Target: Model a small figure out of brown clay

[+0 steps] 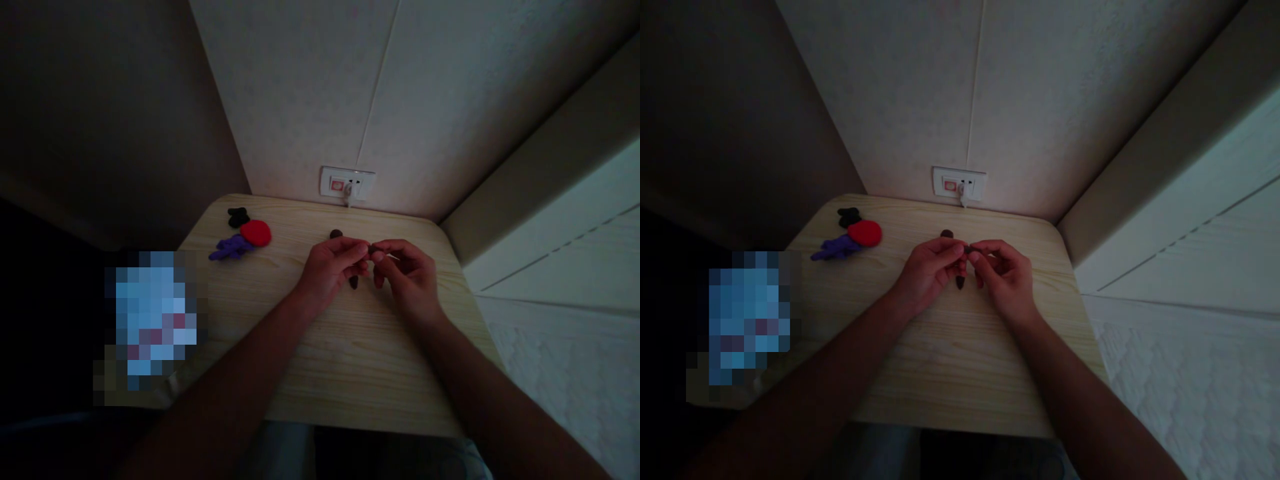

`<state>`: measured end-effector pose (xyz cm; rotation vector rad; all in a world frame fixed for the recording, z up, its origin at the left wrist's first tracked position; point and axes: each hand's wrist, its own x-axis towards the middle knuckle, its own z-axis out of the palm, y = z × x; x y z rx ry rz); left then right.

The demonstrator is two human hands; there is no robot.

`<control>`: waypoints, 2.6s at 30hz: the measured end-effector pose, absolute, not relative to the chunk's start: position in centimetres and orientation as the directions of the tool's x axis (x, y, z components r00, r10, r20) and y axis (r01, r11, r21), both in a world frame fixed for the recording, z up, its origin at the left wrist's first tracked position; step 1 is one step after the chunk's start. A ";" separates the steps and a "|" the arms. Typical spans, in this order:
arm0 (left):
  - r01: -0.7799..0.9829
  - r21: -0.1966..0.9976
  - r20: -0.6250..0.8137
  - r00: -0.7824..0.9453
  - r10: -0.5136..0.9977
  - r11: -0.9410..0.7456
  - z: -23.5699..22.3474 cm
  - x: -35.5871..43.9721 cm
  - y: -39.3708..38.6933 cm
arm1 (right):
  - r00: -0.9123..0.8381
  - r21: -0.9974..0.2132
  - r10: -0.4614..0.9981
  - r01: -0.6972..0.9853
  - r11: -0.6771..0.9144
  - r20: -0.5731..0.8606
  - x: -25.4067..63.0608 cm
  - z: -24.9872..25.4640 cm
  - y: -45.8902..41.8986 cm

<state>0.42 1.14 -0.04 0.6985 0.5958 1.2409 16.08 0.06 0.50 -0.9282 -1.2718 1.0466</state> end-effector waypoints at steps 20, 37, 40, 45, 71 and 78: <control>-0.613 0.764 -0.038 0.270 0.962 0.202 0.2 0.4 1.1 | -0.021 -0.961 0.962 -0.050 0.270 0.272 15.9 0.6 -0.1; -0.563 0.824 0.018 0.130 0.991 0.059 0.5 0.5 1.0 | -0.027 -0.967 0.970 -0.093 0.238 0.241 15.9 0.8 0.2; -0.538 0.842 0.024 0.099 0.995 0.033 0.2 0.4 1.1 | -0.025 -0.966 0.972 -0.113 0.231 0.235 15.8 0.9 0.2; -0.495 0.869 0.039 0.049 0.998 -0.009 -0.2 0.5 1.3 | -0.030 -0.966 0.973 -0.128 0.224 0.229 16.0 0.6 0.3; -0.515 0.856 0.097 0.067 0.993 -0.049 -0.1 0.1 1.3 | 0.004 -0.957 0.968 -0.149 0.247 0.249 16.2 0.2 0.8; -0.394 0.905 0.181 0.019 0.983 -0.160 -0.5 0.1 1.5 | -0.001 -0.963 0.969 -0.117 0.244 0.246 16.2 0.5 0.7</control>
